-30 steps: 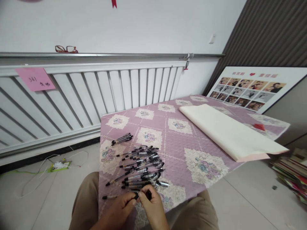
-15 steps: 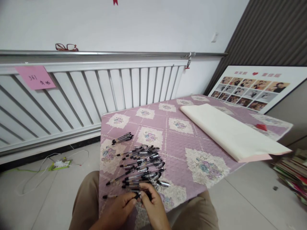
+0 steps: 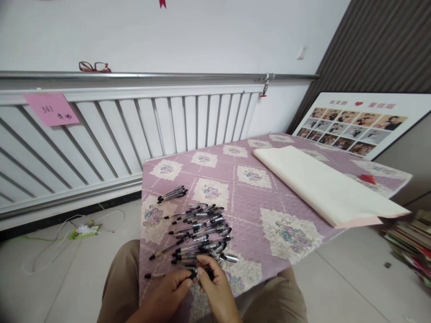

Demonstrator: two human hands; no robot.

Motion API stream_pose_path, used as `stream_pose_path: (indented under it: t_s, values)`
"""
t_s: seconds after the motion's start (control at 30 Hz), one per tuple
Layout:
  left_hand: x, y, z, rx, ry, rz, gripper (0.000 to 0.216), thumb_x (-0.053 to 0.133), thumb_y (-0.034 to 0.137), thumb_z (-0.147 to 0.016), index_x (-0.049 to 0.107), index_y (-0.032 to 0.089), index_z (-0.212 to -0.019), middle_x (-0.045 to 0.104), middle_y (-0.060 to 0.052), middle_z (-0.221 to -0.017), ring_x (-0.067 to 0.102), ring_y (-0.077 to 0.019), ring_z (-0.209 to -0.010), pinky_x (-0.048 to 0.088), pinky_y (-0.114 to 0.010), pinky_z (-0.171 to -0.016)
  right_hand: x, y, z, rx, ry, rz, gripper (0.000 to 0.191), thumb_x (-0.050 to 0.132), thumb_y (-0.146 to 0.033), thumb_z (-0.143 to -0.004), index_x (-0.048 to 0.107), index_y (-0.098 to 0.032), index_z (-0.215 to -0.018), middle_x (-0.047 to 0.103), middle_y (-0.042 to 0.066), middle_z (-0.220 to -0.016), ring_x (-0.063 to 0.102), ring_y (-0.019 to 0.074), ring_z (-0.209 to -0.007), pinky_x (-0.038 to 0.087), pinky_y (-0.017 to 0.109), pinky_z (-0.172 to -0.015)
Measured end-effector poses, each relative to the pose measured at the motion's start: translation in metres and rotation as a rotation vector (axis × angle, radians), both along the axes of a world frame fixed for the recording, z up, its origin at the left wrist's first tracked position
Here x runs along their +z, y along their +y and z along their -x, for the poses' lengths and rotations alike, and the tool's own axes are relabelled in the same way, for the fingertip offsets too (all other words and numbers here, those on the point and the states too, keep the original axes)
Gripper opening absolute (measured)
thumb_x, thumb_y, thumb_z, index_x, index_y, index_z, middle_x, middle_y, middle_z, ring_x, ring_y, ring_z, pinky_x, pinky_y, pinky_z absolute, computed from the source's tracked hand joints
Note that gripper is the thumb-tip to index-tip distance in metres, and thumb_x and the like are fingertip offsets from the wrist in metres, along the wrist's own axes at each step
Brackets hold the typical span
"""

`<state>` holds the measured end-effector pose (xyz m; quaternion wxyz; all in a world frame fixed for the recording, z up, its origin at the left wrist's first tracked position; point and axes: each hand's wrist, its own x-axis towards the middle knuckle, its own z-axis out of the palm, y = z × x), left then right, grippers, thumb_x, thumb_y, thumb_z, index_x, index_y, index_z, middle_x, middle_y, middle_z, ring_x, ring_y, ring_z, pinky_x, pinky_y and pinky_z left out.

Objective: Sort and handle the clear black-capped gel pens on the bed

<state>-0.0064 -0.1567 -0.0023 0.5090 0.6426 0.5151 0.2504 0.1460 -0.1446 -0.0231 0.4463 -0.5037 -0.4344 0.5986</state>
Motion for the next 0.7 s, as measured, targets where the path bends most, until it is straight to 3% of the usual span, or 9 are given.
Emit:
stream_pose_path:
  t_s: [0.17,0.47,0.63,0.7]
  values:
    - [0.0021,0.0,0.0005,-0.009,0.046,0.019,0.022,0.04,0.024,-0.084,0.06,0.016,-0.078,0.061,-0.001,-0.078,0.05,-0.0165,-0.073,0.036,-0.025,-0.067,-0.0021,0.0002,0.004,0.012,-0.078,-0.004,0.025,0.065,-0.043,-0.073,0.054,-0.021,-0.066,0.051,-0.006,-0.055,0.045,0.0101,-0.05,0.035,0.021,-0.047]
    - [0.0009,0.0003,0.0006,-0.008,-0.02,-0.02,0.022,0.04,0.025,-0.085,0.059,0.017,-0.077,0.061,0.0,-0.076,0.051,-0.0152,-0.072,0.036,-0.023,-0.065,0.0047,-0.0006,0.0,-0.001,-0.008,0.003,0.031,0.065,-0.046,-0.072,0.064,-0.022,-0.092,0.058,-0.003,-0.065,0.048,0.0118,-0.052,0.039,0.023,-0.05]
    - [0.0,-0.0005,0.0011,-0.002,0.011,-0.003,0.021,0.041,0.024,-0.085,0.06,0.017,-0.078,0.062,0.001,-0.077,0.051,-0.015,-0.072,0.036,-0.023,-0.065,-0.0001,0.0009,0.004,0.019,-0.102,-0.001,0.026,0.067,-0.045,-0.069,0.056,-0.021,-0.067,0.049,-0.006,-0.056,0.042,0.0098,-0.048,0.034,0.021,-0.046]
    - [-0.0008,-0.0007,0.0009,-0.001,-0.005,-0.001,0.021,0.041,0.023,-0.084,0.061,0.017,-0.079,0.062,0.001,-0.078,0.052,-0.0151,-0.073,0.036,-0.023,-0.066,-0.0019,0.0008,0.0039,0.033,-0.126,0.0,0.027,0.065,-0.046,-0.071,0.055,-0.021,-0.066,0.047,-0.007,-0.055,0.041,0.0093,-0.048,0.033,0.021,-0.047]
